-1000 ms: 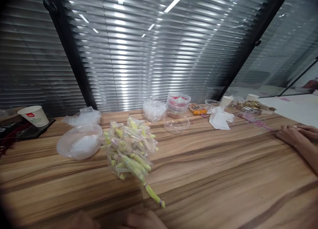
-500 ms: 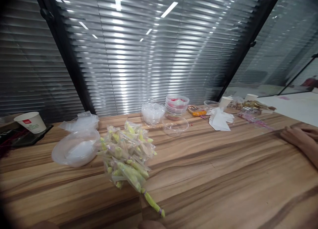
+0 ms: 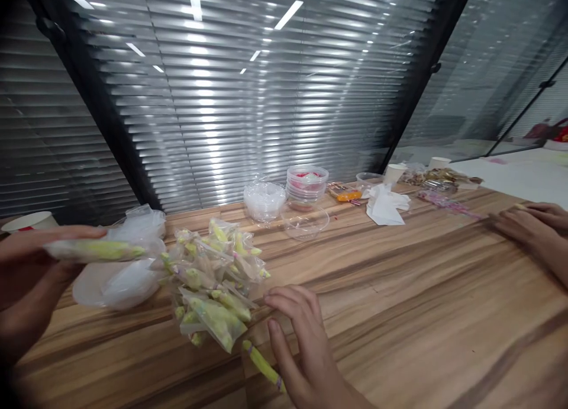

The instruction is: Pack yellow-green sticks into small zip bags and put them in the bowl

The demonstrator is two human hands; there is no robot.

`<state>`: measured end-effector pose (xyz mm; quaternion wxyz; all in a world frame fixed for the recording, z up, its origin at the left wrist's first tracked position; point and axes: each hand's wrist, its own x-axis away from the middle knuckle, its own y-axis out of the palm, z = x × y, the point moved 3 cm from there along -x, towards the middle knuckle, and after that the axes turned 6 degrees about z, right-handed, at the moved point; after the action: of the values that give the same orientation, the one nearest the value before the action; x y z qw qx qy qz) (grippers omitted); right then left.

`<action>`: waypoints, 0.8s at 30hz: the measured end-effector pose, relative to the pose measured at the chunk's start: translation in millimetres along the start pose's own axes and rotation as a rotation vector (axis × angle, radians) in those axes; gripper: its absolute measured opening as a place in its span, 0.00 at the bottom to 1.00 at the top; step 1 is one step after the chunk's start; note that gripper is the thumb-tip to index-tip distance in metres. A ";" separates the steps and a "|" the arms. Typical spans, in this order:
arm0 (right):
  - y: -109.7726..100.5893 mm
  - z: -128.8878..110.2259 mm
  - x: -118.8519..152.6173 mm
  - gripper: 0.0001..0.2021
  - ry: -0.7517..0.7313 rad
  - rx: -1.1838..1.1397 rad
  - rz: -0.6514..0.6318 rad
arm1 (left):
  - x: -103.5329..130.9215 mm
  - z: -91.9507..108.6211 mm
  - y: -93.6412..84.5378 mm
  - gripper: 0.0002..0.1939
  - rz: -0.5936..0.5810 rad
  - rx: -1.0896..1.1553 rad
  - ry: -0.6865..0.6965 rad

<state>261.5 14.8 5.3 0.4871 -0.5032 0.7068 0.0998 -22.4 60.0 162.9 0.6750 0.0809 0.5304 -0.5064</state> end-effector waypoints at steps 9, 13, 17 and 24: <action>12.5 -5.4 2.4 0.25 -0.074 0.152 -0.157 | -11.5 7.9 44.4 0.11 -0.077 -0.087 0.142; 16.2 -5.0 3.3 0.27 -0.145 0.162 -0.167 | -9.6 2.1 48.5 0.10 -0.130 -0.122 0.225; 18.8 -3.5 3.9 0.27 -0.143 0.135 -0.163 | -4.0 -8.1 53.3 0.21 -0.152 -0.105 0.253; 21.8 -3.9 4.3 0.29 -0.093 0.061 -0.183 | 1.3 -18.2 60.7 0.25 -0.262 -0.039 0.343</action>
<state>241.4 20.0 -3.8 0.5416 -0.5453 0.6372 0.0563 12.7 99.7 128.2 0.5046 0.0832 0.6533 -0.5582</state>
